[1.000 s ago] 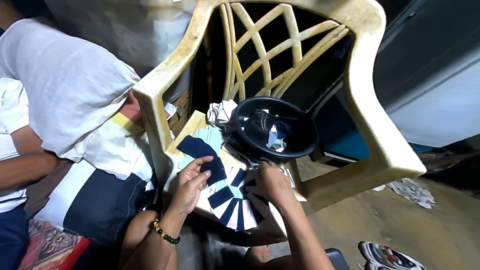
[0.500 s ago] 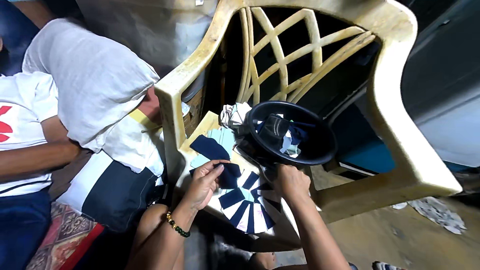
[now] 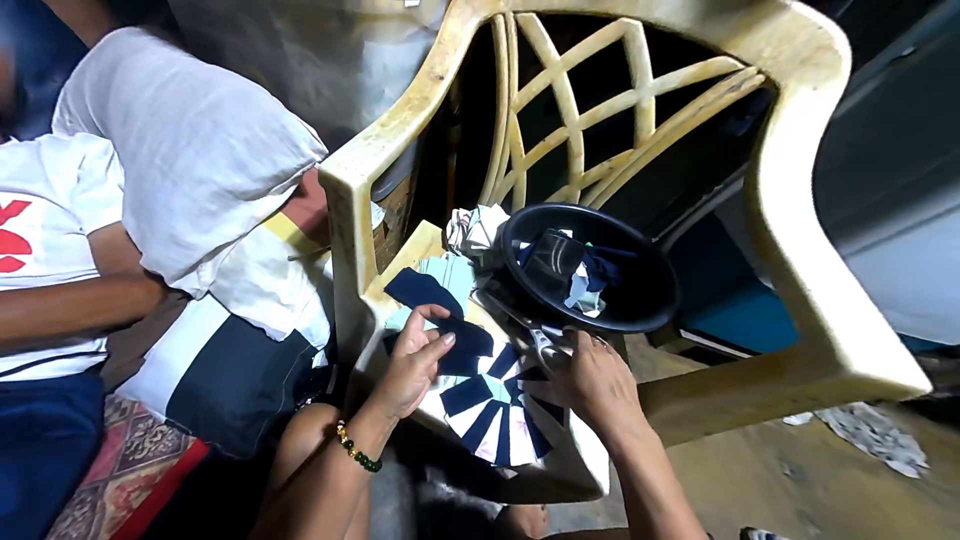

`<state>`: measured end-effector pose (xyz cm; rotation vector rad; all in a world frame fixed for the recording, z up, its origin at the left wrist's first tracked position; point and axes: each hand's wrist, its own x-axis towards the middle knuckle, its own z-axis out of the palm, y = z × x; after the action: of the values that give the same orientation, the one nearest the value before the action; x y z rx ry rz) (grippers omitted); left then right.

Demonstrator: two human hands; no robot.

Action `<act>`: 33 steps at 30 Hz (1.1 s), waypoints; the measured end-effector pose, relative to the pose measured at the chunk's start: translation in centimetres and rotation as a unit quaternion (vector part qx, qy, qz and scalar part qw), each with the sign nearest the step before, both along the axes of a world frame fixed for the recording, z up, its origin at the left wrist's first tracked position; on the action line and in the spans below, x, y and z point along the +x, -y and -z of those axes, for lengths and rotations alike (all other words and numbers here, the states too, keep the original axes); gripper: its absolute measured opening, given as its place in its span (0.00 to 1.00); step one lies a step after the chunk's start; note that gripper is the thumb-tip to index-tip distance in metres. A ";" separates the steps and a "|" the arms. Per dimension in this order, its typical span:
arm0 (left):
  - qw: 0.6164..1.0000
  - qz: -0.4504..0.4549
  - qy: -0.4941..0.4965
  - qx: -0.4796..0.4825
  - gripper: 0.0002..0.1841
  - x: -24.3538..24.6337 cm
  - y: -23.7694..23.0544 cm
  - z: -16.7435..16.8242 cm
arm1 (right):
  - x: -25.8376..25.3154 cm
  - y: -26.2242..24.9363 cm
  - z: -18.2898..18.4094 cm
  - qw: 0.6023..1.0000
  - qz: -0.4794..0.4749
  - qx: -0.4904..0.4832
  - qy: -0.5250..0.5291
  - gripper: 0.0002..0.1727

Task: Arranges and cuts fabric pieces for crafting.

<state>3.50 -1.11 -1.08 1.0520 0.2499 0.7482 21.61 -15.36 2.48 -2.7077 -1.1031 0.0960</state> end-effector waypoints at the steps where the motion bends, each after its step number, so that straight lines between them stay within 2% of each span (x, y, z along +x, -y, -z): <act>1: 1.000 -0.014 -0.005 0.012 0.13 0.0 0.1 -0.1 | -0.3 0.6 -0.4 1.000 -0.004 0.019 -0.012 0.23; 5: 0.995 -0.035 0.019 0.087 0.10 -0.6 0.1 -0.2 | -1.7 4.4 -0.4 0.985 -0.042 0.168 -0.008 0.20; 7: 0.992 -0.044 0.034 0.117 0.11 -1.0 0.0 -0.3 | -2.5 6.4 0.4 0.968 -0.061 0.243 0.002 0.24; 9: 0.992 -0.024 0.030 0.116 0.12 -1.4 0.0 -0.6 | -3.9 8.1 0.9 0.946 -0.061 0.313 -0.065 0.28; 11: 0.994 0.016 0.038 0.104 0.12 -1.8 0.0 -0.9 | -5.8 9.2 1.1 0.899 -0.071 0.384 -0.199 0.29; 14: 0.987 0.099 0.058 0.110 0.18 -2.0 0.5 -1.1 | -8.0 9.0 1.8 0.809 -0.111 0.448 -0.365 0.17; 16: 0.975 0.171 0.073 0.125 0.21 -2.0 1.0 -1.2 | -8.7 7.7 2.8 0.760 -0.125 0.492 -0.406 0.10; 18: 0.958 0.229 0.072 0.155 0.22 -1.9 1.4 -1.3 | -9.1 6.3 2.9 0.721 -0.117 0.527 -0.433 0.10; 21: 0.946 0.253 0.029 0.200 0.24 -1.9 1.4 -1.2 | -8.9 4.9 2.5 0.674 -0.079 0.573 -0.460 0.08; 25: 0.943 0.269 0.002 0.196 0.26 -1.8 0.8 -0.9 | -7.9 4.7 2.6 0.664 -0.100 0.594 -0.444 0.15; 33: 0.942 0.285 0.017 0.177 0.32 -1.5 0.6 -0.9 | -7.2 4.3 2.7 0.677 -0.090 0.606 -0.408 0.17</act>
<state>2.01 -1.67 -0.23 1.3672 -0.2292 0.2851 14.44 -19.69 -0.23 -1.1039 -0.6741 0.3888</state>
